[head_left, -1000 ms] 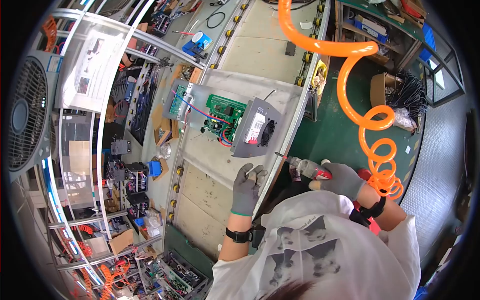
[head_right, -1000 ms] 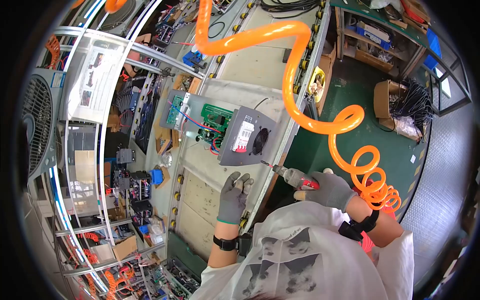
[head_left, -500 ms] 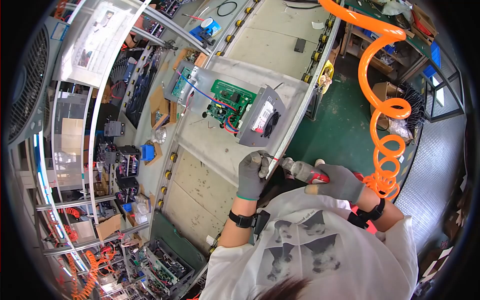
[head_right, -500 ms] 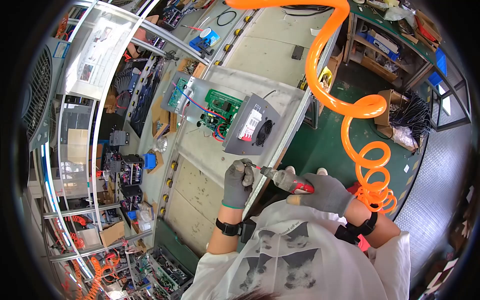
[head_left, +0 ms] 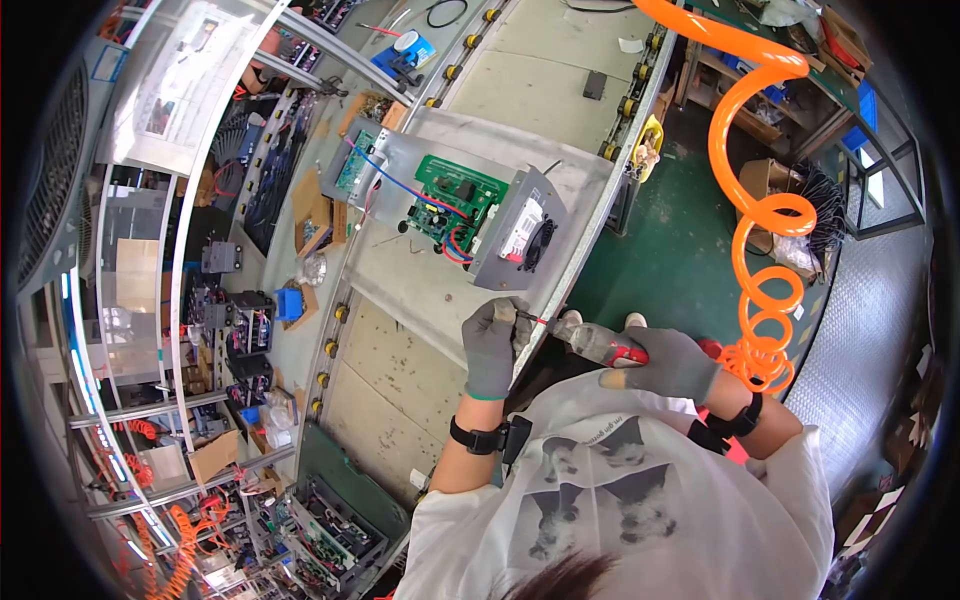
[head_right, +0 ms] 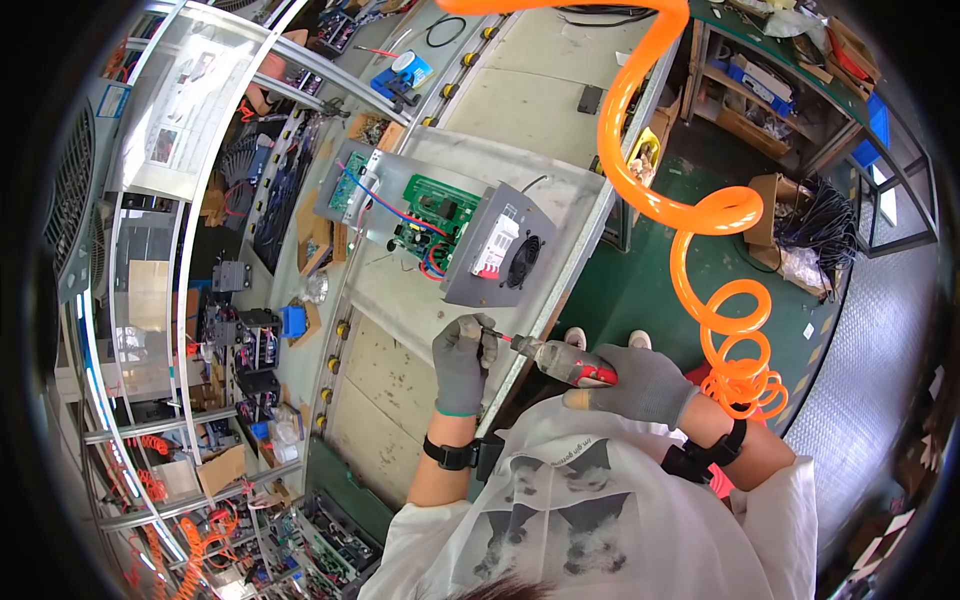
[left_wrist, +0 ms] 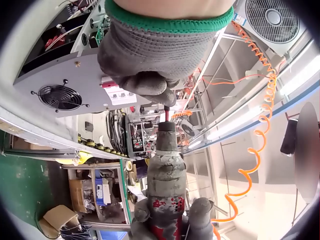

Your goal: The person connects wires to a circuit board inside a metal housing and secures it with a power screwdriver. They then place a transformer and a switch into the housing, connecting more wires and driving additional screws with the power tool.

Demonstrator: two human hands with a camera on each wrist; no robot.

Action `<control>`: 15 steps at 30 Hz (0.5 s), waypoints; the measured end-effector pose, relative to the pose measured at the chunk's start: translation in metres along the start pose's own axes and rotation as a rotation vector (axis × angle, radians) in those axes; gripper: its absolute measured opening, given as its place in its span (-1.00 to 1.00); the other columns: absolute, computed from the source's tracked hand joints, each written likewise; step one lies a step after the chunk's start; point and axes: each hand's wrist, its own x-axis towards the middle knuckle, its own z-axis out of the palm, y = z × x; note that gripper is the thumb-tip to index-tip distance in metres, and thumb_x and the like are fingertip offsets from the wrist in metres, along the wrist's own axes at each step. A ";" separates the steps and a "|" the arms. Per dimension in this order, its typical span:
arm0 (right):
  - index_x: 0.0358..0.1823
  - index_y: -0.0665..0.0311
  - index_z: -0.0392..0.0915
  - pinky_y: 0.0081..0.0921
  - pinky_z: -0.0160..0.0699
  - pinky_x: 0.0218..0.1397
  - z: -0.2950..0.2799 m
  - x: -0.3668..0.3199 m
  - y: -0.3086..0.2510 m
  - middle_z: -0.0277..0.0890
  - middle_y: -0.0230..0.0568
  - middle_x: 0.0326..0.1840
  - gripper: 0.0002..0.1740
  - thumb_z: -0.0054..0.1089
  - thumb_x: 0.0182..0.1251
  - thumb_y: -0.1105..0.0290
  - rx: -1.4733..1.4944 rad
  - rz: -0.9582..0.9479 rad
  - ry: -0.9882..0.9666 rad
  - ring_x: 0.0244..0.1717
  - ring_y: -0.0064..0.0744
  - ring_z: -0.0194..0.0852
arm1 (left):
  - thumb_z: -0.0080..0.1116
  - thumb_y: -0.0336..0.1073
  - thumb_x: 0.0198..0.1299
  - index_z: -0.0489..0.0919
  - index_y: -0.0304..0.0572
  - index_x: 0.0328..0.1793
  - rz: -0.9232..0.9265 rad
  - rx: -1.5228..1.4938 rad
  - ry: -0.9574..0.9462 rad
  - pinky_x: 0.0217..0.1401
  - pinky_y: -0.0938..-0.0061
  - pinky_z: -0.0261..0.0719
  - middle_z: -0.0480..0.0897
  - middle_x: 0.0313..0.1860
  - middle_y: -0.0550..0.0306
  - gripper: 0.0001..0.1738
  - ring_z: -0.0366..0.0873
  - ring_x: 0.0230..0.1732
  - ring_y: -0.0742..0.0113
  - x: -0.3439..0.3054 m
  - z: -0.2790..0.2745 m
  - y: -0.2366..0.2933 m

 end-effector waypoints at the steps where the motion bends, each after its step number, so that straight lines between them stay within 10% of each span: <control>1: -0.06 0.22 0.47 -0.30 0.42 0.05 0.001 0.000 0.001 0.53 -0.05 -0.20 -0.28 0.20 0.06 -0.30 0.022 -0.015 0.006 -0.06 -0.06 0.53 | 0.11 0.01 0.31 0.55 -0.35 -0.21 0.053 0.099 0.005 -0.58 0.68 0.19 0.50 -0.61 0.25 -0.54 0.30 -0.63 0.59 -0.001 0.001 0.003; 8: -0.12 0.25 0.49 -0.36 0.42 0.00 0.007 0.011 0.005 0.56 -0.09 -0.26 -0.31 0.22 0.07 -0.28 0.068 -0.026 -0.004 -0.10 -0.13 0.56 | 0.03 -0.11 0.37 0.56 -0.36 -0.13 0.073 0.292 -0.093 -0.51 0.68 0.25 0.56 -0.53 0.19 -0.63 0.36 -0.55 0.60 0.006 -0.007 0.016; 15: -0.17 0.25 0.50 -0.44 0.50 -0.18 -0.001 0.032 -0.016 0.58 -0.20 -0.37 -0.32 0.26 0.05 -0.28 0.135 0.003 0.237 -0.33 -0.33 0.62 | 0.17 -0.34 0.14 0.52 -0.25 0.08 0.811 1.049 0.270 -0.05 0.47 0.45 0.60 -0.20 0.06 -0.64 0.49 -0.27 0.29 0.054 -0.002 0.043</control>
